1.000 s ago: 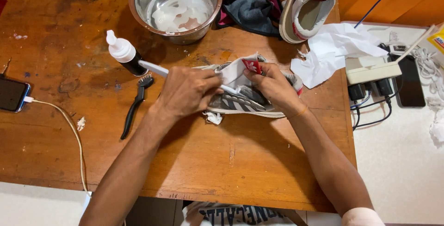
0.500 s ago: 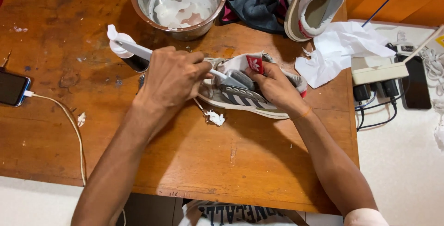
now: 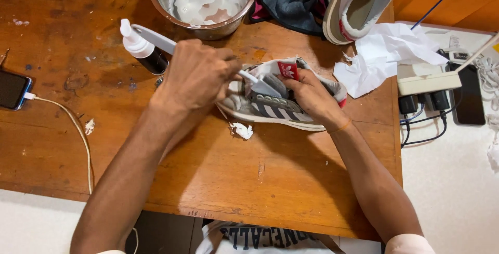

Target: The person cleans a grey and white sneaker on a wooden table. They use a white brush dipped in a soapy water mixture to scrub the shoe's upper and tongue, then wipe the area with a white cloth. The person also uses a small metal tool to pick at the shoe's interior lining.

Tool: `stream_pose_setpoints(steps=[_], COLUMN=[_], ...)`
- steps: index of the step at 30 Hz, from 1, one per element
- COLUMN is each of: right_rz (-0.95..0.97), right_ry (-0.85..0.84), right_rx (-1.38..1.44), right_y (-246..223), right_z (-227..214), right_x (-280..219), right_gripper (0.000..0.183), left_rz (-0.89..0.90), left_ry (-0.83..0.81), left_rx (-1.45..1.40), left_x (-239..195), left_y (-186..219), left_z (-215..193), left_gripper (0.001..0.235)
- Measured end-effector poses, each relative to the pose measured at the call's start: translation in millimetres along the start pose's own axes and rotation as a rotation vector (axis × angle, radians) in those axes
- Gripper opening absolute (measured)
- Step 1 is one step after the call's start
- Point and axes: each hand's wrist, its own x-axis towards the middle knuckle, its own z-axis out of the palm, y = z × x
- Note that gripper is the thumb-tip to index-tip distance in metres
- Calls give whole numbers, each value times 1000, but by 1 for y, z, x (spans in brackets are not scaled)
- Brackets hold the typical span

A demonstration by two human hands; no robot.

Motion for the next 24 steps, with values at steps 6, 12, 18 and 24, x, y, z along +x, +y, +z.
stream_pose_setpoints(steps=[6, 12, 18, 24], right_rz=[59, 72, 78, 151], right_ry=[31, 73, 59, 96], right_rx=[36, 24, 2, -10], right_y=[-14, -9, -7, -10], right_z=[5, 8, 7, 3], right_x=[-7, 4, 2, 1], right_gripper=[14, 17, 21, 22], left_rz=[-18, 0, -33, -110], left_ry=[-10, -27, -51, -28], left_rx=[-2, -77, 42, -34], left_x=[0, 0, 0, -10], left_y=[28, 40, 14, -4], left_z=[1, 16, -24, -13], left_gripper=[2, 12, 14, 11])
